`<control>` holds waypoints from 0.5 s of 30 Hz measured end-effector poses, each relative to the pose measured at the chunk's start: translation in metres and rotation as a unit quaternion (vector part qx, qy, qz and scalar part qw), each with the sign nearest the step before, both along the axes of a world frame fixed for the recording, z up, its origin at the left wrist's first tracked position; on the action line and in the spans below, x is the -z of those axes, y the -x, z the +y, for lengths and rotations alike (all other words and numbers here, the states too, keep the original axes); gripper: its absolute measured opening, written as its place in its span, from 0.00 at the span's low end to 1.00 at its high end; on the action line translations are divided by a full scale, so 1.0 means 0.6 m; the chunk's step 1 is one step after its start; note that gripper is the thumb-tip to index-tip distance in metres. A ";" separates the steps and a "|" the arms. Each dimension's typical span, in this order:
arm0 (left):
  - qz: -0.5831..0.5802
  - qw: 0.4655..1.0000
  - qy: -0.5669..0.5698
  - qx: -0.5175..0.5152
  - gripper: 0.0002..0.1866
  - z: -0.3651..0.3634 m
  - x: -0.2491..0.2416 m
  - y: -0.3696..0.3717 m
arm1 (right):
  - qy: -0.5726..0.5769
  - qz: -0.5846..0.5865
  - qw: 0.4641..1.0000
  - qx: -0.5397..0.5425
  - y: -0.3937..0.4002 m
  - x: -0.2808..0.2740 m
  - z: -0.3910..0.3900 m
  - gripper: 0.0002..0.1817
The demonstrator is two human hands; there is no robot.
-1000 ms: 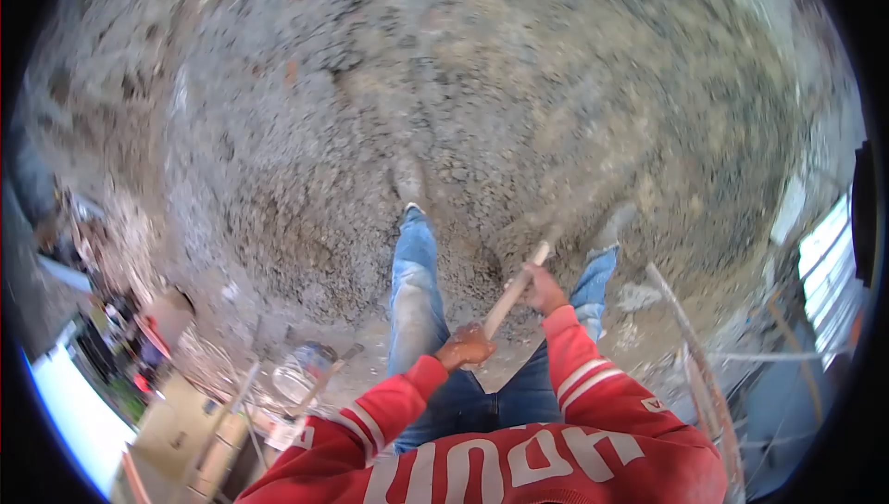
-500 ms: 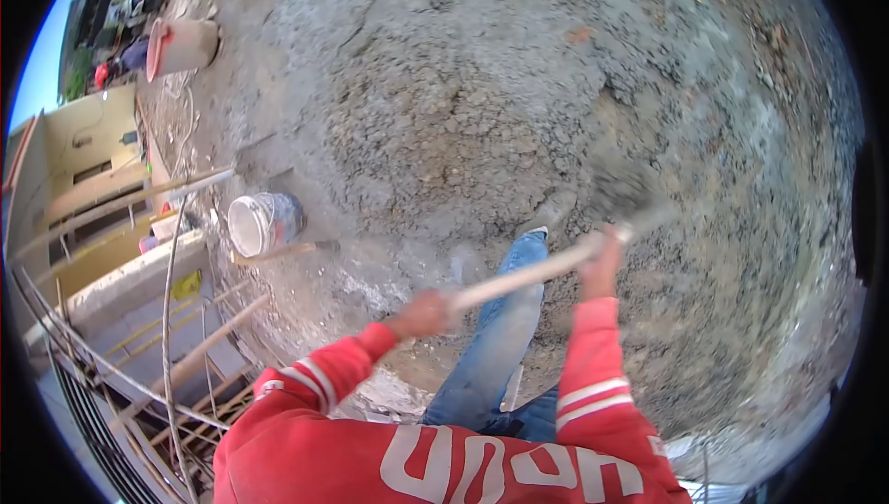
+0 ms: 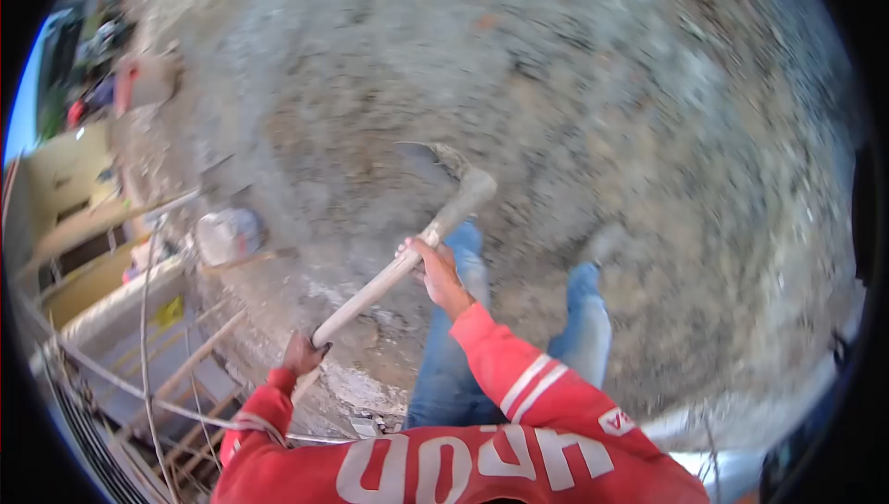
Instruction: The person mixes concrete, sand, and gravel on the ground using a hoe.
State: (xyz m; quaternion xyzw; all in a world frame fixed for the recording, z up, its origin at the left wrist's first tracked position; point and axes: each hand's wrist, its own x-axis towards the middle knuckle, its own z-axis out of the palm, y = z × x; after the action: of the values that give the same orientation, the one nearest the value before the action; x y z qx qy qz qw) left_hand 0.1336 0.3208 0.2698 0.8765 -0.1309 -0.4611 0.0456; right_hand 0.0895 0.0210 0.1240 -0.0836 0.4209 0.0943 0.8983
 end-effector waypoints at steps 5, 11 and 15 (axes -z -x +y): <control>0.080 0.995 0.052 0.025 0.22 -0.290 0.120 0.180 | 0.153 0.184 0.962 0.132 0.186 0.153 -0.204 0.09; 0.095 0.972 0.215 -0.012 0.23 -0.586 0.318 0.291 | 0.427 0.233 0.866 0.121 0.235 0.182 -0.477 0.13; 0.043 0.940 0.333 -0.067 0.18 -0.734 0.483 0.294 | 0.597 0.268 0.756 0.009 0.180 0.230 -0.569 0.17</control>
State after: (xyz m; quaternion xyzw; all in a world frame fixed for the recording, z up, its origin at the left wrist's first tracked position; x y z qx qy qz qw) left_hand -0.0429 -0.1194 -0.0198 0.7973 -0.2164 -0.4240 0.3712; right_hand -0.0186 -0.3204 -0.0142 -0.5710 0.6162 -0.1655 0.5165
